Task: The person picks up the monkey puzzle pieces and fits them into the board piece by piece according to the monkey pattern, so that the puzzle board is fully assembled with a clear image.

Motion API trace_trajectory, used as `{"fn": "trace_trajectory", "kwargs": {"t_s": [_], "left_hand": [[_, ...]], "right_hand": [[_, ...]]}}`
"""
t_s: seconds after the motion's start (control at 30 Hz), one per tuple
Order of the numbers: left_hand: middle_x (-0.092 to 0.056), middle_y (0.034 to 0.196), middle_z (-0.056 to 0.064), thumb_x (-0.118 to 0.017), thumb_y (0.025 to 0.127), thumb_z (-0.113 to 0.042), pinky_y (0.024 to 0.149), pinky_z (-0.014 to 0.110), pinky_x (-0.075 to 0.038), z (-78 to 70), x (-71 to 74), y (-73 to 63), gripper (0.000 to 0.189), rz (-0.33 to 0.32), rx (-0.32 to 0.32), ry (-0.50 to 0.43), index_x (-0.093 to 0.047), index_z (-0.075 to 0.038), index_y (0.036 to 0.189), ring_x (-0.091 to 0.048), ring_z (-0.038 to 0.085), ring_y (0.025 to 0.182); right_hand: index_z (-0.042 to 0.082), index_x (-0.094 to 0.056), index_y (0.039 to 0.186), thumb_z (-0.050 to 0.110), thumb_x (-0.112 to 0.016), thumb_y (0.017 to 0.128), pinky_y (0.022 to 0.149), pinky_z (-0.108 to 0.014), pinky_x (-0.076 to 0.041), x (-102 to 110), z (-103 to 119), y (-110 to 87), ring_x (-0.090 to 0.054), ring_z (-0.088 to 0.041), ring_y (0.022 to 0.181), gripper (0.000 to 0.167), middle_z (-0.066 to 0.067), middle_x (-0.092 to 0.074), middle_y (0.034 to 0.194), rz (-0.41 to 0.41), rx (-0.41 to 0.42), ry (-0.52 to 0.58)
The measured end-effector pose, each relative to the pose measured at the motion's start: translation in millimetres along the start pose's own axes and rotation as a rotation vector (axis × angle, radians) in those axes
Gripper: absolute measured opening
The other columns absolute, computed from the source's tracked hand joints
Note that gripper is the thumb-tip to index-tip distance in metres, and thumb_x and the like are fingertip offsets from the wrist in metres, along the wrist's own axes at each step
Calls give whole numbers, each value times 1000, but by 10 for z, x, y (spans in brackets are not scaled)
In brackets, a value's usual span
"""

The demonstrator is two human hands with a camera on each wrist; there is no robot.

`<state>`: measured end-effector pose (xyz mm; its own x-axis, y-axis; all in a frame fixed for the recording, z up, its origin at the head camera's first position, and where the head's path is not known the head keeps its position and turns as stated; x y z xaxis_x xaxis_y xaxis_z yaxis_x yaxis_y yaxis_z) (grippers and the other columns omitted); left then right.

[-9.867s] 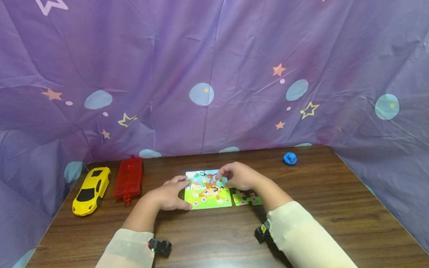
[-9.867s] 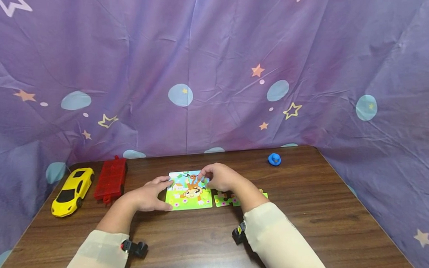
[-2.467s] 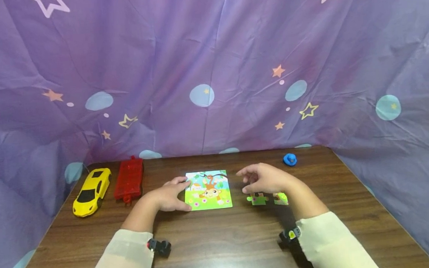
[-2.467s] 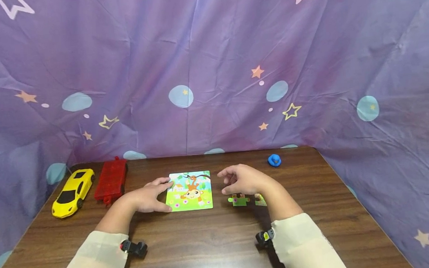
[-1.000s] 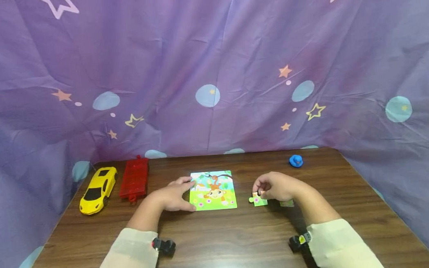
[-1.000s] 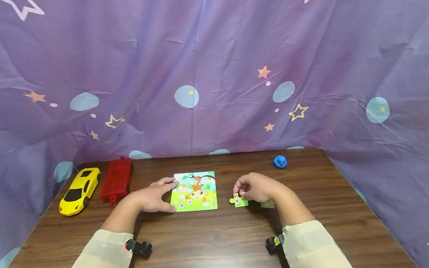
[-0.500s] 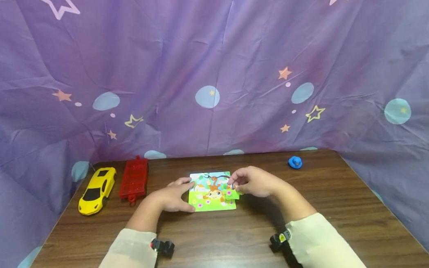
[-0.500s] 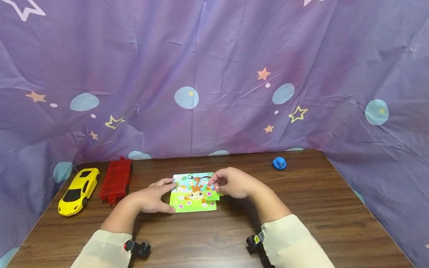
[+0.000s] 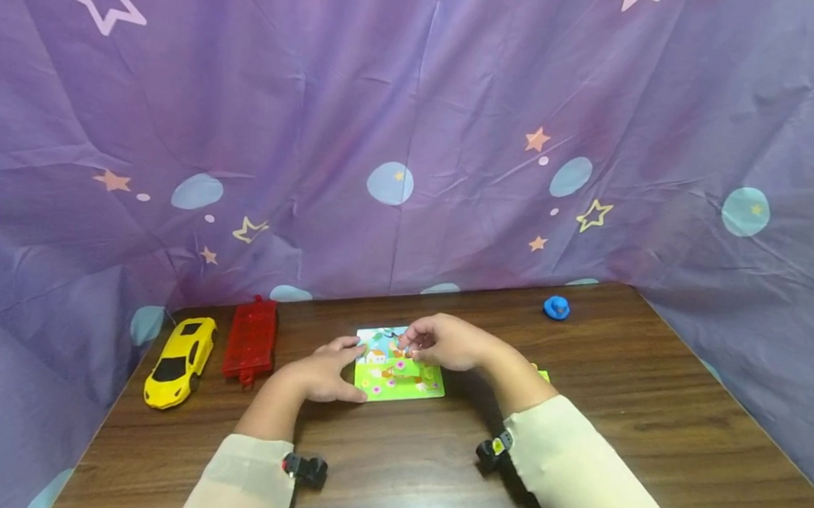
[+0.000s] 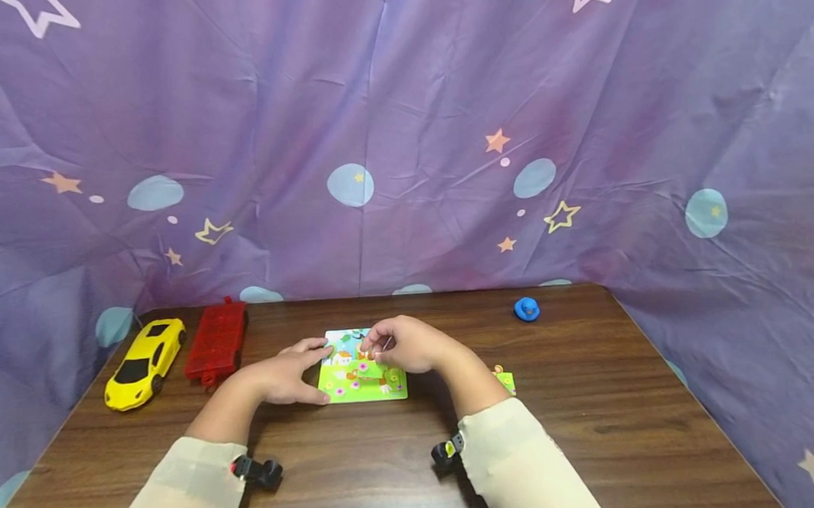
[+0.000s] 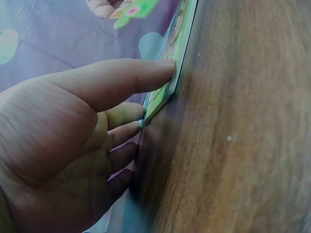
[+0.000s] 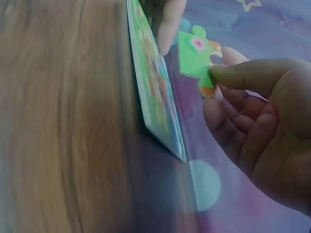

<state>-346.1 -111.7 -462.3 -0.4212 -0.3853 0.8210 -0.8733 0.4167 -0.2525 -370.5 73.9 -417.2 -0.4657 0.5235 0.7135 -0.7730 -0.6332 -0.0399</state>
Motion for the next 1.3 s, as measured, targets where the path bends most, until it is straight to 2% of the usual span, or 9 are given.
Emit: {"fn": "trace_trajectory", "kwargs": {"t_s": [0.23,0.4,0.5,0.67,0.8,1.07,1.3], "left_hand": [[-26,177,12,-85,85,-42,130,65,-29,6,3,6,98,4,3,-3,-40,-15,167,-26,41,163],[-27,177,12,-85,84,-41,130,65,-29,-12,12,-6,97,-2,-7,-2,-40,-14,166,-27,41,162],[-27,177,12,-85,84,-41,130,65,-29,-14,12,-13,97,-3,-6,3,-40,-14,166,-27,41,162],[-27,177,12,-85,85,-41,130,64,-29,-19,10,-15,97,-2,-4,1,-40,-14,167,-27,40,163],[-27,177,11,-86,85,-40,130,64,-30,-17,9,-12,97,-2,-5,3,-40,-14,166,-27,40,163],[-27,177,11,-86,85,-40,129,65,-30,-12,1,-6,97,-1,-11,9,-40,-14,167,-27,40,162],[-27,177,11,-85,85,-40,130,64,-30,-16,4,-12,97,-3,-11,4,-40,-14,167,-27,40,163]], "right_hand": [[12,-78,111,4,-73,96,86,-27,-58,-94,77,96,-68,-10,94,18,0,-76,100,29,2,-19],[12,-77,110,1,-71,97,90,-26,-59,-213,20,119,-69,-8,95,18,-1,-76,100,74,0,-26],[13,-77,108,-1,-71,95,87,-25,-59,-262,-42,119,-68,-8,92,20,-1,-75,99,85,-23,-9],[13,-78,104,-6,-74,87,78,-24,-59,-298,-74,108,-67,-10,88,26,1,-73,95,85,-50,8],[15,-79,106,-6,-79,79,77,-24,-58,-318,-51,101,-65,-11,87,34,2,-73,95,78,-45,-37],[13,-79,109,-5,-84,77,75,-27,-57,-369,-71,109,-63,-13,85,38,-1,-71,97,79,-55,-56],[16,-80,111,-2,-85,76,80,-28,-55,-387,-97,108,-62,-13,88,39,3,-70,96,89,-65,-86]]}}
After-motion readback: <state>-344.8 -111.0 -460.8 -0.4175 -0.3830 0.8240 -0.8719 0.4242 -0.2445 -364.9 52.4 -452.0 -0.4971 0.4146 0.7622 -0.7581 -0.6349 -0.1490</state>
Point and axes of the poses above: each hand's wrist, its own y-axis towards the middle knuckle, its own x-axis out of the back of the hand, z = x × y, the point moved 9 cm from there along y, towards the middle knuckle
